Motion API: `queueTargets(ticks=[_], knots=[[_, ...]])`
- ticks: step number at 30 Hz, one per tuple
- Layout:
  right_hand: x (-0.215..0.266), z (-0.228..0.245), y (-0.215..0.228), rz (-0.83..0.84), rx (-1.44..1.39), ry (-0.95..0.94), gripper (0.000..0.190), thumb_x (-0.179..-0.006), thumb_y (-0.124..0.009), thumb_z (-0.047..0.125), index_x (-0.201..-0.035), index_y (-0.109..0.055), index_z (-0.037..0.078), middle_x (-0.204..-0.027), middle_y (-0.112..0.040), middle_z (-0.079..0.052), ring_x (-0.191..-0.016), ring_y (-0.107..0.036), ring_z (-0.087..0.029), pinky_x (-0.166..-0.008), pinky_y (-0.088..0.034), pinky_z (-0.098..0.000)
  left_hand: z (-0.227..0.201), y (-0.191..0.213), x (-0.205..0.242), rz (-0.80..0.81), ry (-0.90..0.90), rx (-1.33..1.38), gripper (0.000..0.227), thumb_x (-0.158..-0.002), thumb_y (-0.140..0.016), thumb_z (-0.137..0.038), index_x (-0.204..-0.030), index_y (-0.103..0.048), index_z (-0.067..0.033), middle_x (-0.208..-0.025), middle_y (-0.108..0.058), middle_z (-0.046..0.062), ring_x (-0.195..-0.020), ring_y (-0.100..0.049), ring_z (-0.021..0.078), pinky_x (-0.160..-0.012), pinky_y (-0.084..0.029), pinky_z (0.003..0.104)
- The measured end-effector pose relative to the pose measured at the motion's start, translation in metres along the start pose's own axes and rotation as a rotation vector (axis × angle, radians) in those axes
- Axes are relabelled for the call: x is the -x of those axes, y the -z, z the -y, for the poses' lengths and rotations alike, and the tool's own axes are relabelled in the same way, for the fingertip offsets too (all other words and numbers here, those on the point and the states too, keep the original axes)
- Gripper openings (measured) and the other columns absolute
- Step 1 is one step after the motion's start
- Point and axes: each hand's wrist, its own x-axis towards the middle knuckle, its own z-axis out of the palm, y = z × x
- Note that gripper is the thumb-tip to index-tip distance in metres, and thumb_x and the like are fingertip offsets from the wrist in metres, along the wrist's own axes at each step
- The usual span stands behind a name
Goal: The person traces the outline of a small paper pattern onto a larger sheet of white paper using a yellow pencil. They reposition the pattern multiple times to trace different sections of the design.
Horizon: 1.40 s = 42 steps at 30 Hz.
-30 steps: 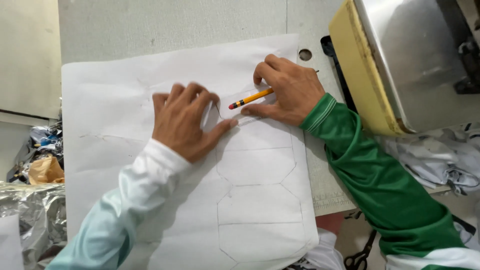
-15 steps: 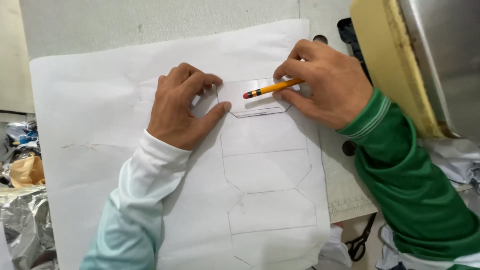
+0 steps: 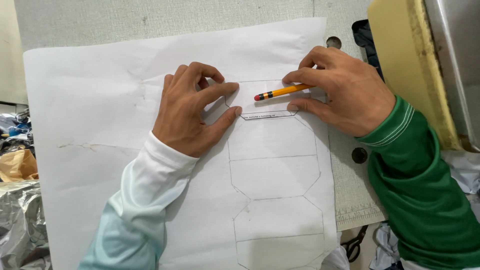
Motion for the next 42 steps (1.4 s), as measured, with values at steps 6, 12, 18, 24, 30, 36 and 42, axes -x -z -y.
queueTargets(ticks=[6,12,18,24,30,36,42], knots=[[0.0015,-0.0017,-0.002,-0.002,0.014,-0.003,0.039,-0.092,-0.082,0.033,-0.125,-0.073,0.013,-0.11,-0.062,-0.01,-0.088,-0.062,-0.027,-0.067,-0.053,-0.0421,-0.0029,0.002,-0.0011,-0.005,-0.024,-0.01,0.021,-0.09,-0.081,-0.027,-0.111,-0.077,-0.0226,-0.113,-0.058,0.004,-0.087,-0.051,0.0235,-0.081,-0.038,0.044],[0.0021,-0.0026,-0.0032,0.007,0.03,-0.011,0.038,-0.092,-0.082,0.034,-0.122,-0.073,0.012,-0.11,-0.062,-0.01,-0.089,-0.061,-0.027,-0.064,-0.053,-0.0415,-0.0026,0.0016,-0.0002,-0.001,-0.019,0.022,0.021,-0.09,-0.081,-0.026,-0.111,-0.078,-0.0218,-0.114,-0.058,0.004,-0.09,-0.052,0.0233,-0.084,-0.038,0.045],[0.0023,-0.0007,-0.0032,0.004,0.034,-0.019,0.038,-0.091,-0.083,0.033,-0.122,-0.073,0.013,-0.11,-0.062,-0.009,-0.091,-0.061,-0.027,-0.064,-0.052,-0.0418,-0.001,0.0021,-0.0008,0.0,-0.02,0.036,0.022,-0.091,-0.083,-0.028,-0.111,-0.079,-0.0215,-0.114,-0.058,0.004,-0.088,-0.052,0.0225,-0.082,-0.038,0.043],[0.0028,-0.0004,-0.003,0.017,0.064,-0.026,0.04,-0.091,-0.083,0.036,-0.123,-0.073,0.015,-0.11,-0.062,-0.008,-0.091,-0.061,-0.026,-0.059,-0.053,-0.0407,-0.0017,0.0025,-0.001,0.005,-0.018,0.042,0.022,-0.09,-0.084,-0.027,-0.11,-0.08,-0.02,-0.114,-0.058,0.005,-0.089,-0.052,0.023,-0.084,-0.038,0.044],[0.0023,0.0013,-0.0026,0.021,0.061,-0.04,0.04,-0.09,-0.084,0.035,-0.124,-0.073,0.015,-0.11,-0.062,-0.008,-0.092,-0.061,-0.026,-0.059,-0.053,-0.041,-0.0022,0.0028,-0.0011,0.004,-0.013,0.04,0.021,-0.091,-0.082,-0.028,-0.11,-0.079,-0.0206,-0.115,-0.058,0.004,-0.089,-0.052,0.0229,-0.085,-0.038,0.044],[0.0031,0.0016,-0.0028,0.01,0.058,-0.025,0.04,-0.091,-0.084,0.034,-0.123,-0.073,0.014,-0.11,-0.062,-0.008,-0.09,-0.062,-0.026,-0.061,-0.053,-0.0408,-0.0016,0.0029,-0.0011,0.008,-0.018,0.041,0.021,-0.091,-0.083,-0.027,-0.111,-0.08,-0.0196,-0.115,-0.058,0.005,-0.089,-0.052,0.0233,-0.085,-0.038,0.044],[0.0029,0.0019,-0.003,0.008,0.063,-0.034,0.039,-0.091,-0.084,0.033,-0.123,-0.073,0.014,-0.11,-0.062,-0.008,-0.091,-0.062,-0.026,-0.06,-0.053,-0.0407,-0.0021,0.0033,-0.0007,0.015,-0.012,0.031,0.021,-0.092,-0.082,-0.028,-0.111,-0.079,-0.0206,-0.115,-0.057,0.005,-0.089,-0.052,0.0231,-0.082,-0.037,0.044]])
